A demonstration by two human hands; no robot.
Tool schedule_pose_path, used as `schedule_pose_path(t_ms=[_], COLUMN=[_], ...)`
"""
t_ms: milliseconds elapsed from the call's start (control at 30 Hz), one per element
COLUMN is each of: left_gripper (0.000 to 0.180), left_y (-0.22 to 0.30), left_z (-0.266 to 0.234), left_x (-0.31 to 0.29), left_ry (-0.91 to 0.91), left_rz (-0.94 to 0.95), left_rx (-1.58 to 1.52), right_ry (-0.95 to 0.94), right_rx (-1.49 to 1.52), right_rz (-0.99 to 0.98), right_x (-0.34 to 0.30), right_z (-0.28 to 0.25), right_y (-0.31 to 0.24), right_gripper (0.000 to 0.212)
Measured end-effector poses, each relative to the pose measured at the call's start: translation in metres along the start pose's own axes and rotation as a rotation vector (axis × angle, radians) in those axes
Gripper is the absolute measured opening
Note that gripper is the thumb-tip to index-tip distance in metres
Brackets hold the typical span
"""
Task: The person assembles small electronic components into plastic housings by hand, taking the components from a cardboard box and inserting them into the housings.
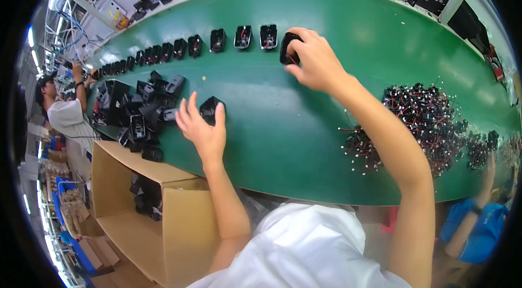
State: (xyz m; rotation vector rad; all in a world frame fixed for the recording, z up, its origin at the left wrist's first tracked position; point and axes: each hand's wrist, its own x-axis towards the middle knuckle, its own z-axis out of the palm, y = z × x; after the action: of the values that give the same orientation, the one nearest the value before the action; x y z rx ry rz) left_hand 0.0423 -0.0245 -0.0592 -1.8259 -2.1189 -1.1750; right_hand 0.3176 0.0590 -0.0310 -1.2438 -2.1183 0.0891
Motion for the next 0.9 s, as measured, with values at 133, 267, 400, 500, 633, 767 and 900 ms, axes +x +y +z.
schedule_pose_path(t_ms=[133, 267, 400, 500, 633, 767, 900], left_gripper=[0.06, 0.057, 0.053, 0.049, 0.044, 0.041, 0.038], left_y=[-0.024, -0.011, -0.002, 0.002, 0.019, 0.035, 0.049], left_z=[0.02, 0.018, 0.012, 0.006, 0.0, 0.005, 0.005], left_x=[-0.014, -0.019, -0.024, -0.022, -0.02, -0.026, -0.045], left_ry=[-0.268, -0.351, -0.405, -0.471, -0.523, -0.59, -0.642], left_rz=[-0.011, 0.071, 0.186, 0.198, 0.219, 0.282, 0.268], left_rx=[0.045, -0.058, -0.054, -0.198, -0.349, -0.395, -0.44], right_ry=[-0.177, -0.243, -0.064, -0.177, -0.456, -0.357, -0.339], right_rx=[-0.29, -0.363, -0.324, -0.122, -0.024, -0.156, -0.215], right_rz=[0.018, -0.007, -0.036, 0.087, 0.504, 0.517, 0.336], right_x=[0.035, 0.034, 0.012, -0.032, -0.098, -0.134, -0.139], right_z=[0.03, 0.027, -0.008, -0.073, -0.113, -0.1, -0.081], right_y=[0.059, 0.067, 0.026, -0.022, -0.037, -0.022, -0.011], right_gripper=[0.024, 0.027, 0.037, 0.035, 0.023, 0.017, 0.014])
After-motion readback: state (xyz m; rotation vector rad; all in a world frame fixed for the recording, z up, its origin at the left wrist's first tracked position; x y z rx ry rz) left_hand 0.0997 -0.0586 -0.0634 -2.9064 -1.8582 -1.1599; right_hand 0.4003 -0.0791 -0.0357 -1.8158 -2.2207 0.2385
